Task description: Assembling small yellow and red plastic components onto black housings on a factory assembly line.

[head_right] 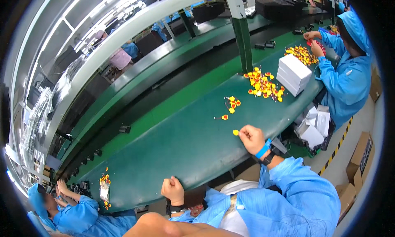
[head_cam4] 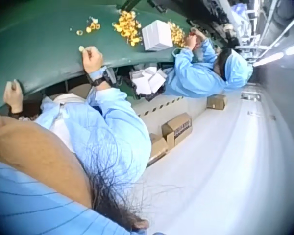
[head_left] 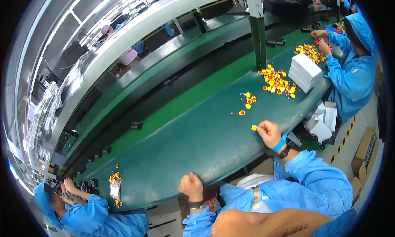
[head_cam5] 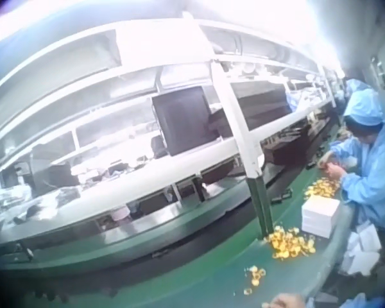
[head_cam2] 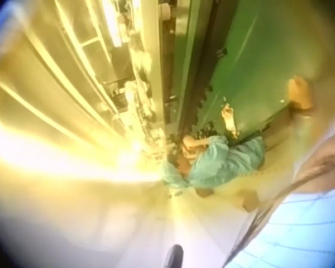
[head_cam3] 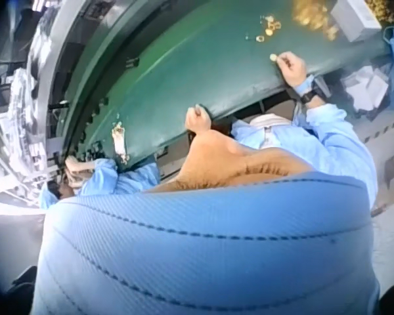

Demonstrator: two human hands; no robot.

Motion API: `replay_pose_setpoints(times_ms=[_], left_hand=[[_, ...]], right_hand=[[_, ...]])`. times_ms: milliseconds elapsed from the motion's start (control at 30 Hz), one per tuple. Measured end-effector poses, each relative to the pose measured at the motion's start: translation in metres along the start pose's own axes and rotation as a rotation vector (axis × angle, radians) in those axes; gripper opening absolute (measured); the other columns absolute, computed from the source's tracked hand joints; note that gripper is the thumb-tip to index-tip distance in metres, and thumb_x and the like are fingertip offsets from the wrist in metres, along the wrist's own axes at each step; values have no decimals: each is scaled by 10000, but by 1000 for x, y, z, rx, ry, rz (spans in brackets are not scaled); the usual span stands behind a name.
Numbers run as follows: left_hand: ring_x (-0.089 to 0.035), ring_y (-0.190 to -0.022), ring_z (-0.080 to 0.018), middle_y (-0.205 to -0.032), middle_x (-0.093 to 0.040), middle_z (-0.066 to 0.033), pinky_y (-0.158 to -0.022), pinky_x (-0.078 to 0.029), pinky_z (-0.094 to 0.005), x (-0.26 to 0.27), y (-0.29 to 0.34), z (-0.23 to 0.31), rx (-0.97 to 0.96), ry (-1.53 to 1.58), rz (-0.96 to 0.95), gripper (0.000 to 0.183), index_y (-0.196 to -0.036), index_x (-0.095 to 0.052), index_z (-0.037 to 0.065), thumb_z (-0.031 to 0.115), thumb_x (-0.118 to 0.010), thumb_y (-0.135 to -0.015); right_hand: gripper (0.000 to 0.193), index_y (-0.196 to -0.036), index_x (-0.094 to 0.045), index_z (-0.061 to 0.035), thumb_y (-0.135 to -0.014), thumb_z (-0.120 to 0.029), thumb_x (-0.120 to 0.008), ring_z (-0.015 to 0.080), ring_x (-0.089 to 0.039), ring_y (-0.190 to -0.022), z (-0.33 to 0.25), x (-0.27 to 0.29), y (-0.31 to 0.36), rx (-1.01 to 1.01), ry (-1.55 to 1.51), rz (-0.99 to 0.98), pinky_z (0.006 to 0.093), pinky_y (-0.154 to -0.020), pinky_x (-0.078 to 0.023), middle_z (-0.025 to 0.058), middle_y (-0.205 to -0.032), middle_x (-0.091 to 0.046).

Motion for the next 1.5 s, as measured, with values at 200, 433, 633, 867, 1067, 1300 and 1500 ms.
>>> replay_pose_setpoints(times_ms=[200,433,633,867,1067,1300,1500], left_hand=[[-468,-493,-345,-529,-464,-114,-460,-347,-451,-3,6,-8,42,-25,-39,302,-557,-423,89,122,-636,-769],[-454,-475,-344,-517,-457,-108,-446,-331,-438,-8,9,-14,47,16,-2,299,-539,-418,98,103,-649,-729],[-453,-471,-338,-518,-456,-102,-441,-329,-434,-9,9,-18,53,28,4,289,-546,-419,96,77,-654,-715],[-436,-457,-322,-511,-441,-91,-435,-316,-420,-5,10,-12,68,-16,-8,314,-537,-397,90,59,-644,-728],[-426,-447,-315,-504,-427,-91,-430,-303,-414,-5,12,-13,62,-7,8,336,-528,-381,86,54,-639,-741],[-418,-445,-314,-501,-411,-96,-429,-294,-412,-5,9,-13,103,12,12,346,-526,-374,85,51,-637,-748],[-408,-445,-312,-499,-404,-97,-428,-294,-405,-9,14,-19,107,-6,-11,365,-521,-359,81,43,-636,-757]], right_hand=[[100,-785,-604,-4,-836,-81,-641,65,-502,-528,-12,1,-2,45,-12,-18,245,-480,-401,29,-615,-569],[78,-769,-608,-19,-818,-73,-636,96,-519,-500,-9,-4,-3,52,6,-77,256,-471,-406,38,-599,-573],[68,-771,-612,-17,-805,-68,-643,119,-549,-513,-12,-3,-3,29,40,-86,265,-482,-424,58,-618,-589],[57,-777,-618,-22,-800,-67,-646,142,-564,-522,-14,0,-1,46,24,-83,275,-488,-433,68,-646,-598],[55,-773,-616,-30,-790,-67,-653,170,-582,-530,-17,-1,-2,70,81,-98,288,-492,-444,74,-652,-600],[53,-775,-623,-17,-795,-52,-657,106,-543,-513,-21,-1,-4,103,67,-89,257,-478,-417,48,-614,-575],[55,-763,-616,-34,-781,-62,-660,172,-573,-511,-21,-1,-5,72,64,-113,284,-473,-431,78,-643,-597]])
Point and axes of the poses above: each hand's wrist, its own y-axis away from the middle knuckle, its own x-axis out of the back of the hand, z = x × y, the point moved 10 cm from there along -y, towards the middle knuckle
